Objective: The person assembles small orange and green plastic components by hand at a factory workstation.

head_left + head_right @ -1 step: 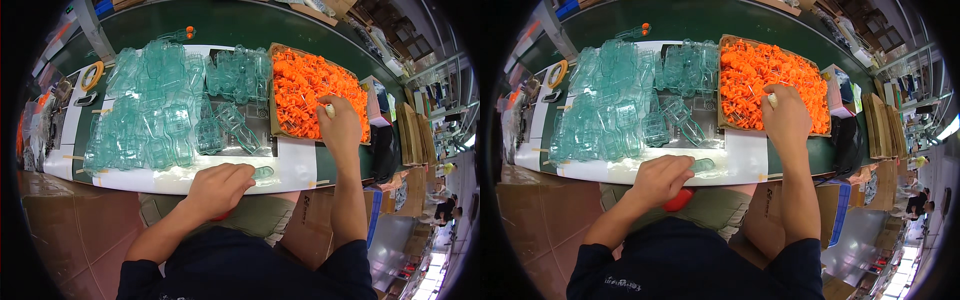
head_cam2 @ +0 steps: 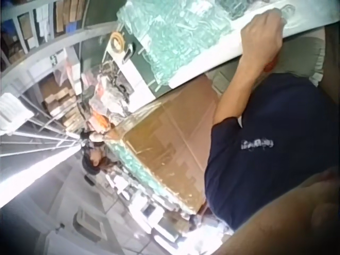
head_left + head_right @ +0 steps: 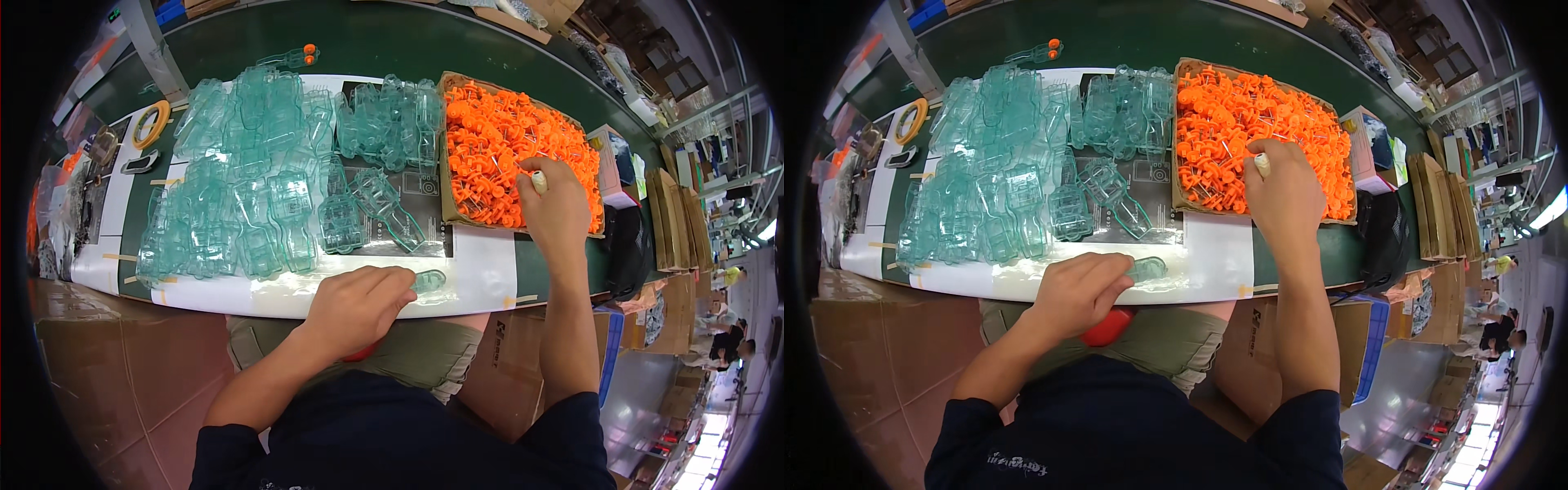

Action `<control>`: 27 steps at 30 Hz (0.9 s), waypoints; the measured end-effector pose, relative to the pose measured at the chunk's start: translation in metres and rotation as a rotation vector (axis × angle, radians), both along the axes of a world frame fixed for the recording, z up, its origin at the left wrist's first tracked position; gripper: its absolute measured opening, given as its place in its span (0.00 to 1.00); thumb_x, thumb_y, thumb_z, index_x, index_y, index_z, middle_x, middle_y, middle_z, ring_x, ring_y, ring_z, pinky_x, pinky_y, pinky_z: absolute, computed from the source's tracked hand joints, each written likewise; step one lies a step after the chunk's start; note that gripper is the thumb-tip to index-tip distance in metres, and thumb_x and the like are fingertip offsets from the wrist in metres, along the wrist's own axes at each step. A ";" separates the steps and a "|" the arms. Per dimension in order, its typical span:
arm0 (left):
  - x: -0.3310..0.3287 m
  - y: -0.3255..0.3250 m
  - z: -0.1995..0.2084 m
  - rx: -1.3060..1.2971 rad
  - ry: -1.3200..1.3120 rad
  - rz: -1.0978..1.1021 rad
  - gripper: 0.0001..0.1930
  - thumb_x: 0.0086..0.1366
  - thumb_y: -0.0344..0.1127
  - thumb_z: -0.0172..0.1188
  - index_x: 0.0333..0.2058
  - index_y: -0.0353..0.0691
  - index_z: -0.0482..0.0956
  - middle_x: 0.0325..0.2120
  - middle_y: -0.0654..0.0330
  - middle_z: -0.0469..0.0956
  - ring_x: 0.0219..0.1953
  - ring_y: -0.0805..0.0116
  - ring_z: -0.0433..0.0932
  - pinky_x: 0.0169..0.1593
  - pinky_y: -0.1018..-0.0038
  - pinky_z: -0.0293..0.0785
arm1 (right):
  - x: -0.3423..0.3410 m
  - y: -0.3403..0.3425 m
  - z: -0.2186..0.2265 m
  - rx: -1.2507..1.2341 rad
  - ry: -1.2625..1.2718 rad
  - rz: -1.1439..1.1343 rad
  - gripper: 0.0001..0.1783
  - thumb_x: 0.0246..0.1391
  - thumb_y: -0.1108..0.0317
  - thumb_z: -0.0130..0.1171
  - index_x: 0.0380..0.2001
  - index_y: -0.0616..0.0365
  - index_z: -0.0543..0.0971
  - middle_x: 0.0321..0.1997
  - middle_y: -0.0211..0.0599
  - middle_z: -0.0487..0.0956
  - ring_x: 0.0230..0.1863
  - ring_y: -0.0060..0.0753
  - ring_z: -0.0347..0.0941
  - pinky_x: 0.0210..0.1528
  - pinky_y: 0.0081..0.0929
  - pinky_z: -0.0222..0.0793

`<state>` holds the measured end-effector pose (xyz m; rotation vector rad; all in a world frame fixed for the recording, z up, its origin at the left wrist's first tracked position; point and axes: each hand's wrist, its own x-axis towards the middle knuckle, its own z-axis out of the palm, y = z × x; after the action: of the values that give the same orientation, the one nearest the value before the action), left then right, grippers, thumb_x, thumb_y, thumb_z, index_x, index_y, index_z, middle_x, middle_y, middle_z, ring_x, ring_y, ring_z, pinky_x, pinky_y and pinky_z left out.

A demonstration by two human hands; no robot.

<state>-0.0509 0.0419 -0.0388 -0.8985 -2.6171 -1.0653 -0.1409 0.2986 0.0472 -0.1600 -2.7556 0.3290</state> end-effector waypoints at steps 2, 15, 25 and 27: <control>-0.003 0.000 -0.004 -0.018 -0.029 0.024 0.12 0.61 0.36 0.63 0.43 0.43 0.78 0.47 0.63 0.80 0.41 0.67 0.78 0.42 0.76 0.68 | -0.002 0.001 0.000 -0.013 0.008 -0.015 0.10 0.53 0.66 0.63 0.39 0.52 0.84 0.41 0.35 0.82 0.37 0.42 0.78 0.39 0.35 0.73; 0.000 0.007 0.002 -0.078 0.204 0.102 0.14 0.59 0.37 0.64 0.42 0.43 0.76 0.51 0.63 0.77 0.51 0.63 0.73 0.54 0.63 0.61 | -0.029 -0.002 0.014 0.130 -0.106 0.130 0.11 0.53 0.63 0.61 0.39 0.54 0.84 0.38 0.38 0.83 0.36 0.45 0.77 0.39 0.38 0.73; 0.003 0.004 -0.008 -0.125 0.158 0.111 0.14 0.58 0.38 0.64 0.42 0.46 0.75 0.54 0.64 0.75 0.54 0.65 0.71 0.55 0.60 0.57 | -0.064 -0.019 0.022 0.273 -0.422 0.092 0.09 0.51 0.65 0.62 0.35 0.55 0.83 0.32 0.38 0.83 0.33 0.42 0.77 0.35 0.35 0.71; 0.003 0.004 -0.007 -0.124 0.155 0.109 0.14 0.58 0.38 0.64 0.42 0.46 0.75 0.54 0.64 0.75 0.54 0.65 0.71 0.55 0.60 0.57 | -0.064 -0.012 0.025 0.269 -0.425 0.099 0.09 0.51 0.65 0.62 0.34 0.55 0.83 0.31 0.37 0.83 0.32 0.40 0.76 0.34 0.34 0.71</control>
<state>-0.0481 0.0456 -0.0459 -0.8168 -2.5913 -0.7823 -0.2048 0.2863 0.0720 -0.0235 -3.1991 -0.0648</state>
